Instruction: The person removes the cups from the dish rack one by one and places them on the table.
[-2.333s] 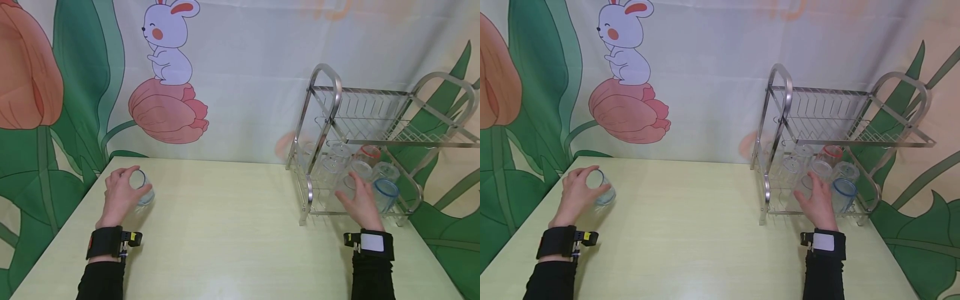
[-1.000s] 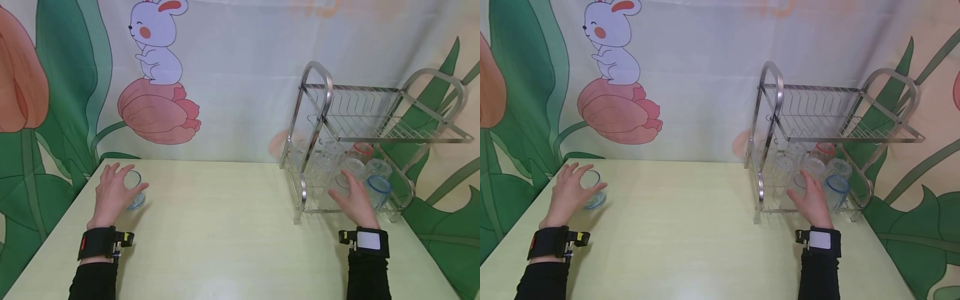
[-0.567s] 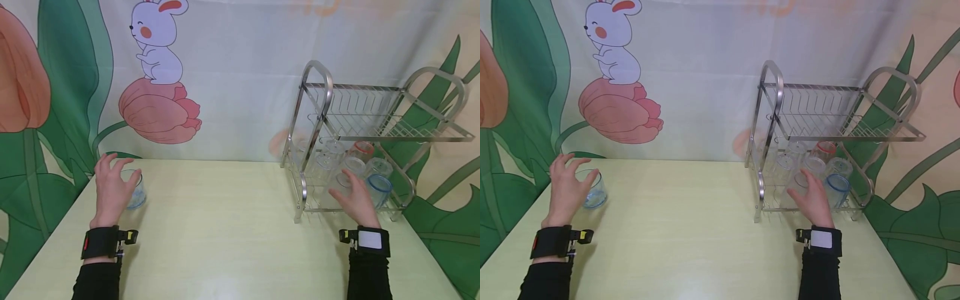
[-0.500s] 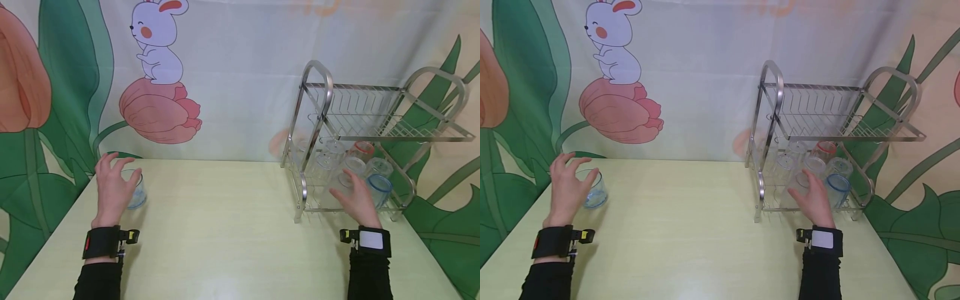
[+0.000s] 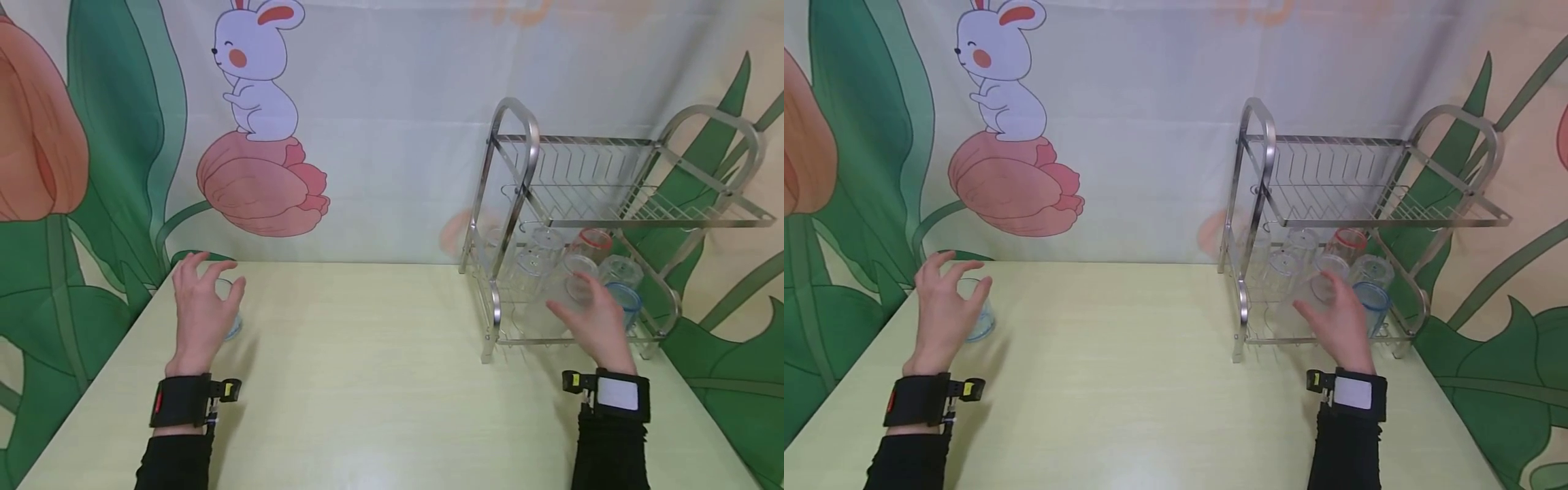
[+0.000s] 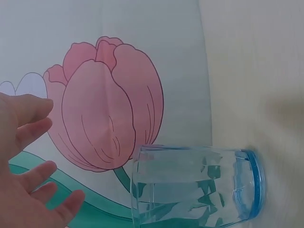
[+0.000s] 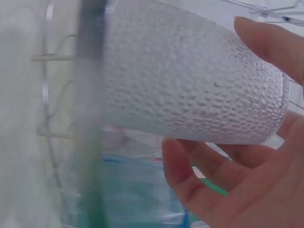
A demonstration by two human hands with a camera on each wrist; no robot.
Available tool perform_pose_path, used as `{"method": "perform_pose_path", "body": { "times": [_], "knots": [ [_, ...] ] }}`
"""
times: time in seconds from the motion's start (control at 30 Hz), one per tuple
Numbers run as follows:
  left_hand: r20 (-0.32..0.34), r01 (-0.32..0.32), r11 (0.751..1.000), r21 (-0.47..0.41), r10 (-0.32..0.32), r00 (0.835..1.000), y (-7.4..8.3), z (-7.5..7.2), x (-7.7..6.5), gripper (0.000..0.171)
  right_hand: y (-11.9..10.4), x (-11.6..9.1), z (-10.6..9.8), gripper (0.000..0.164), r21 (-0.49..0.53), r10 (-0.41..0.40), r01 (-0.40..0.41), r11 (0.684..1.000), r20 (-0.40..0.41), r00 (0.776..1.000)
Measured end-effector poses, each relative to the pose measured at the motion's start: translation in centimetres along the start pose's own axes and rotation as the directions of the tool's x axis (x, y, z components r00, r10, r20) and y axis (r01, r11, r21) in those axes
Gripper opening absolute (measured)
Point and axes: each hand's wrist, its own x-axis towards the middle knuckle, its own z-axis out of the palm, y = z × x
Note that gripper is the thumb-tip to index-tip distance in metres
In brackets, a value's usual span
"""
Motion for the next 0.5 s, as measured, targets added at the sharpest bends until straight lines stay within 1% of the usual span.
{"method": "perform_pose_path", "body": {
  "times": [0.17, 0.3, 0.4, 0.5],
  "knots": [
    [-0.003, 0.020, 1.000, -0.012, -0.020, 1.000, 0.6, 0.0, -0.2, 0.025, -0.9, -0.4, -0.7, 0.084, 0.022, 0.003, -0.003, 1.000, -0.028, 1.000],
    [-0.004, 0.021, 1.000, -0.023, -0.021, 1.000, 1.1, 0.1, -0.4, 0.024, -1.7, -0.6, -1.0, 0.086, 0.053, 0.005, -0.002, 0.999, -0.050, 0.999],
    [0.008, 0.016, 0.999, -0.033, -0.016, 1.000, 1.5, 0.1, -0.5, 0.024, -2.4, -1.0, -1.3, 0.088, 0.099, 0.032, -0.026, 0.995, -0.058, 0.998],
    [0.042, 0.034, 0.999, -0.040, -0.032, 0.999, 1.9, 0.1, -0.7, 0.025, -3.1, -1.4, -1.5, 0.089, 0.152, 0.059, -0.049, 0.987, -0.063, 0.996]
  ]
}}
